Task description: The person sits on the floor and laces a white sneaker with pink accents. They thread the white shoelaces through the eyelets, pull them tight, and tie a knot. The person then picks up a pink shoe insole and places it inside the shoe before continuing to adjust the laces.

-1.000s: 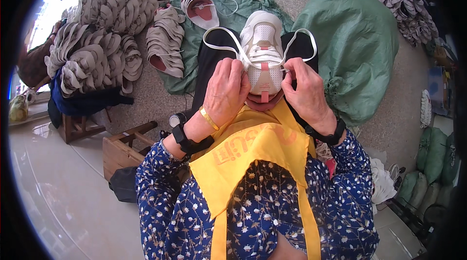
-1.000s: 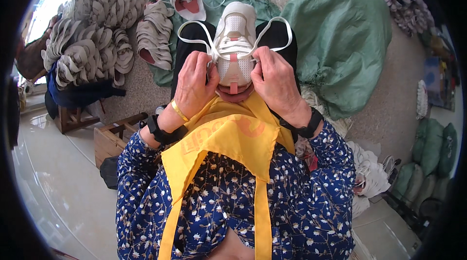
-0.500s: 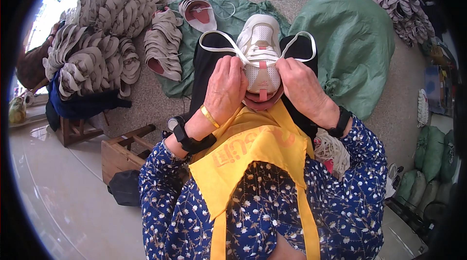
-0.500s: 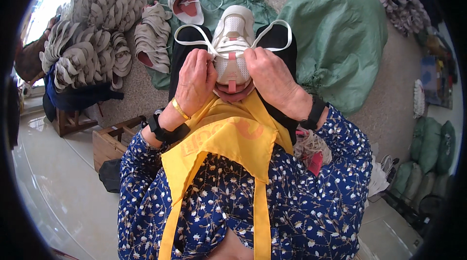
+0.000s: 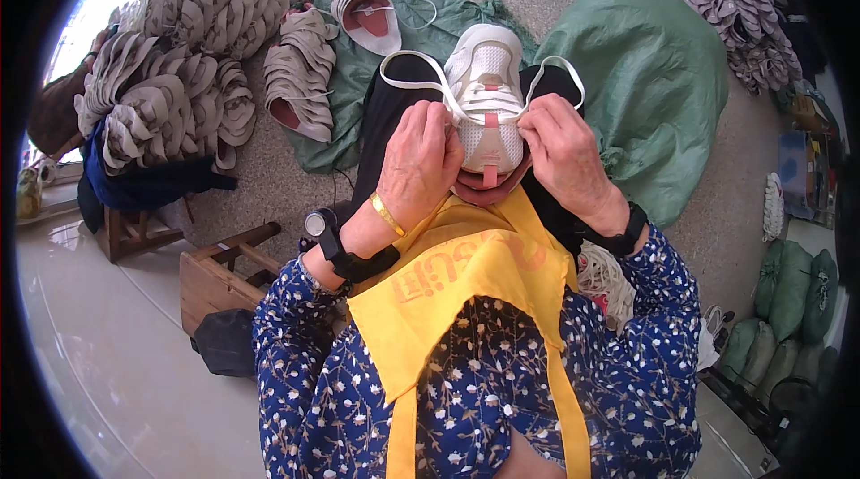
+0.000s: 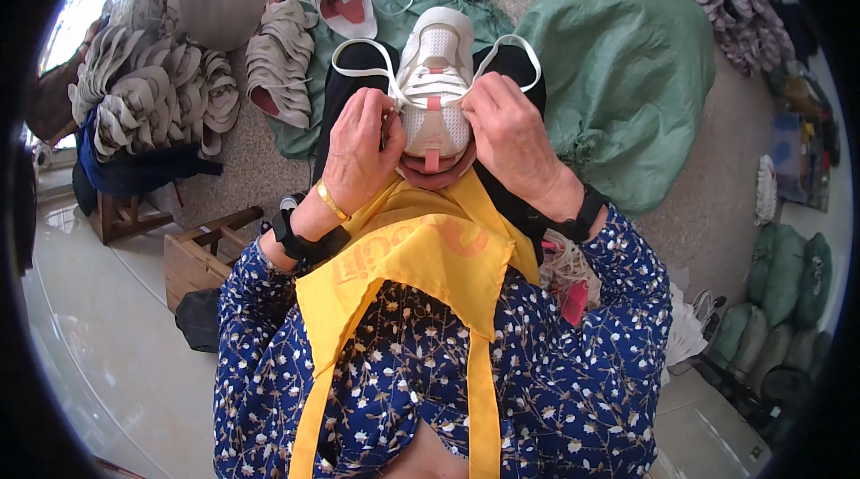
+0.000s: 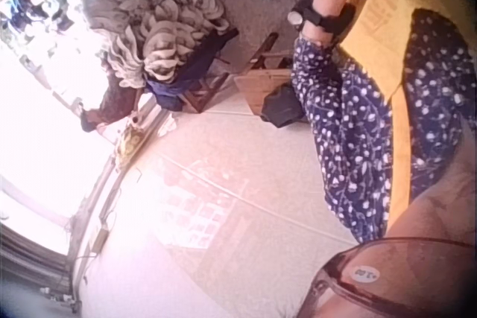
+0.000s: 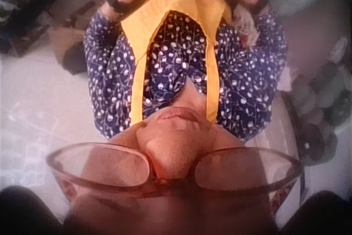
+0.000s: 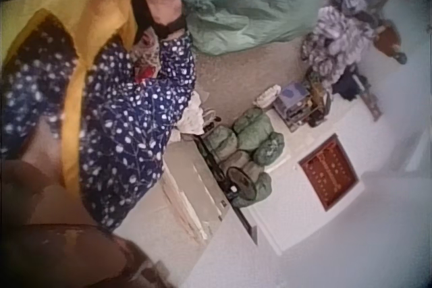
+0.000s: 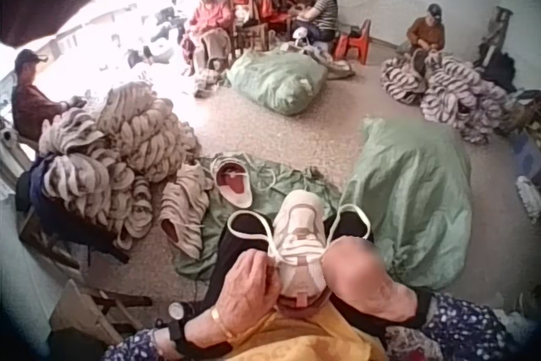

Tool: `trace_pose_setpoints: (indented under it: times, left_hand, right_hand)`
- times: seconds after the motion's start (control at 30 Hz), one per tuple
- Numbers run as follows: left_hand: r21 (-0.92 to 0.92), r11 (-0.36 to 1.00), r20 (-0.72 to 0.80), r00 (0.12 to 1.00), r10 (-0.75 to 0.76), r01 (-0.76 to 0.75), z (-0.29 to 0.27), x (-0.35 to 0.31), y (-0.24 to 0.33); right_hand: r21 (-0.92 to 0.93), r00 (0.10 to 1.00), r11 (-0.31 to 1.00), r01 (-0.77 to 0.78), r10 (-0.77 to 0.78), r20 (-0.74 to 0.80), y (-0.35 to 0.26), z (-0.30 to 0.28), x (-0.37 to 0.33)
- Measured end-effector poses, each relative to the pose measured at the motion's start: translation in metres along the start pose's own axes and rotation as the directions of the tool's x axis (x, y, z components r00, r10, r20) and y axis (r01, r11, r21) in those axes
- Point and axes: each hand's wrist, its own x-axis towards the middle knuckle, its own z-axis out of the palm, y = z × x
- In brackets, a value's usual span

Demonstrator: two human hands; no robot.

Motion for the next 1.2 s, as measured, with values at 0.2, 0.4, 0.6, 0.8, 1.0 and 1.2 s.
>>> trace_pose_setpoints:
  times: [0.2, 0.4, 0.6, 0.8, 1.0, 1.2]
  left_hand:
    - [-0.023, 1.0, 0.02, 1.0, -0.018, 0.018, -0.002, 0.001, 0.003]
    - [-0.02, 0.999, 0.02, 0.999, -0.029, 0.03, -0.001, -0.003, 0.001]
    - [0.031, 1.0, 0.021, 1.0, 0.001, -0.001, -0.01, 0.004, 0.004]
    - [-0.062, 0.997, 0.009, 0.998, -0.055, 0.056, -0.011, 0.003, -0.005]
    - [-0.111, 0.993, 0.028, 0.999, -0.041, 0.044, -0.017, 0.001, 0.008]
    - [-0.003, 1.0, 0.054, 0.998, -0.021, 0.021, -0.011, 0.0, 0.005]
  right_hand:
    - [-0.133, 0.994, 0.985, 0.108, -0.106, 0.022, 0.0, 0.001, 0.002]
    - [0.27, 0.982, 0.95, 0.155, -0.178, 0.064, -0.055, -0.005, 0.003]
    - [0.298, 0.993, 0.949, -0.104, 0.081, 0.09, -0.028, 0.023, 0.018]
    - [0.083, 0.989, 0.992, -0.098, 0.088, 0.118, -0.027, 0.04, 0.024]
    - [0.123, 0.991, 0.985, -0.119, 0.11, 0.075, -0.025, 0.045, 0.025]
    - [0.114, 0.994, 0.988, -0.107, 0.103, 0.043, -0.028, 0.043, 0.025]
